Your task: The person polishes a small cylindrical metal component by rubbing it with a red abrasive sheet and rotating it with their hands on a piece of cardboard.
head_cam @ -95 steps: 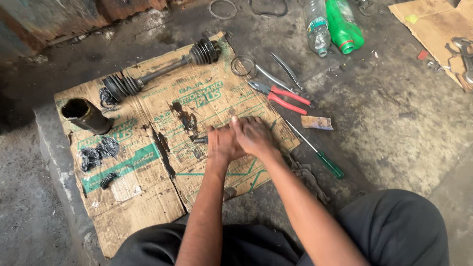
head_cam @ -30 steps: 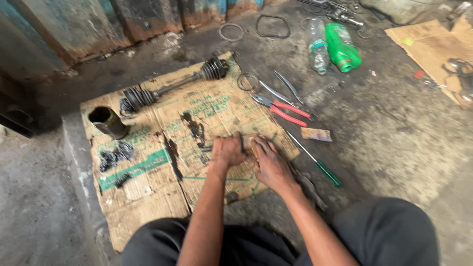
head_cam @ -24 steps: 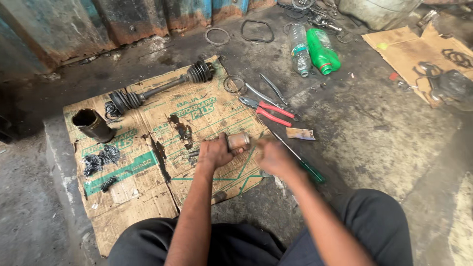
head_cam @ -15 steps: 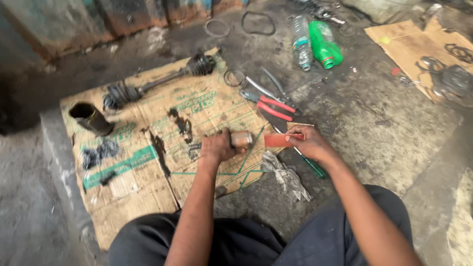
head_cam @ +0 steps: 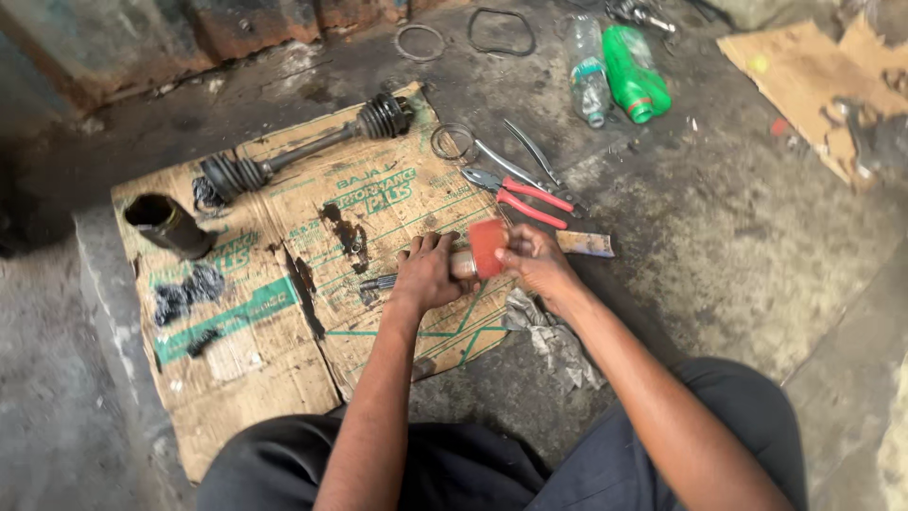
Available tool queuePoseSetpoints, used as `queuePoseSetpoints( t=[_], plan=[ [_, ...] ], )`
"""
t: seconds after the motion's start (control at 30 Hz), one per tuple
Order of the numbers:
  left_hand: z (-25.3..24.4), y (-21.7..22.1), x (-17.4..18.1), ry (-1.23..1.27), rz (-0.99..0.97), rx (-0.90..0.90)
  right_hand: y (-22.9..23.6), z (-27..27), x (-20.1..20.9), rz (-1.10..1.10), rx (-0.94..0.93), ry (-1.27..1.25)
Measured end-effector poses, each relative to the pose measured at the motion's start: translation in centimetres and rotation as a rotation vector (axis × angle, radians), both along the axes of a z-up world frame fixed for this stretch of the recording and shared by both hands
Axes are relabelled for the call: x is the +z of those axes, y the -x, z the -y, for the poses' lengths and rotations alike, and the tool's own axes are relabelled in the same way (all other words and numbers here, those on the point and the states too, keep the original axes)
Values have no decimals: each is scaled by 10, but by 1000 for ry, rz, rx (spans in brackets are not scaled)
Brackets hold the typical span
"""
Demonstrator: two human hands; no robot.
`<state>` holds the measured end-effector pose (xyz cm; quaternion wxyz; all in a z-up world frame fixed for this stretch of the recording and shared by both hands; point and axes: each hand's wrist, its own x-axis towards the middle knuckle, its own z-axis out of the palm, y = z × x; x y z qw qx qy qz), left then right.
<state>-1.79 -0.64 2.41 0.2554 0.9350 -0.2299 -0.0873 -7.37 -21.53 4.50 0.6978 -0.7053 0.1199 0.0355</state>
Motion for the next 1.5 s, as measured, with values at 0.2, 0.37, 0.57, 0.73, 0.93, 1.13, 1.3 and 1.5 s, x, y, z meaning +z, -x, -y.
queuePoseSetpoints(
  t=[0.2, 0.37, 0.57, 0.73, 0.93, 1.13, 1.3, 1.5],
  plan=[
    [-7, 3, 10, 96, -74, 53, -1, -10, 0, 299, 20, 349],
    [-7, 4, 12, 112, -79, 38, -1, -16, 2, 333, 30, 278],
    [-1, 9, 15, 37, 9, -4, 0, -4, 23, 217, 163, 477],
    [1, 5, 12, -52, -8, -49, -2, -2, 28, 239, -30, 487],
    [5, -21, -11, -72, 102, -14, 4, -23, 33, 495, 63, 771],
    [-7, -5, -26, -70, 175, 55, 35, -31, 28, 466, 468, 1404],
    [-12, 9, -1, -40, 113, 25, 36, -67, 50, 273, 541, 1413],
    [-13, 10, 6, -110, 170, 49, 29, -75, 28, 413, 459, 1640]
  ],
)
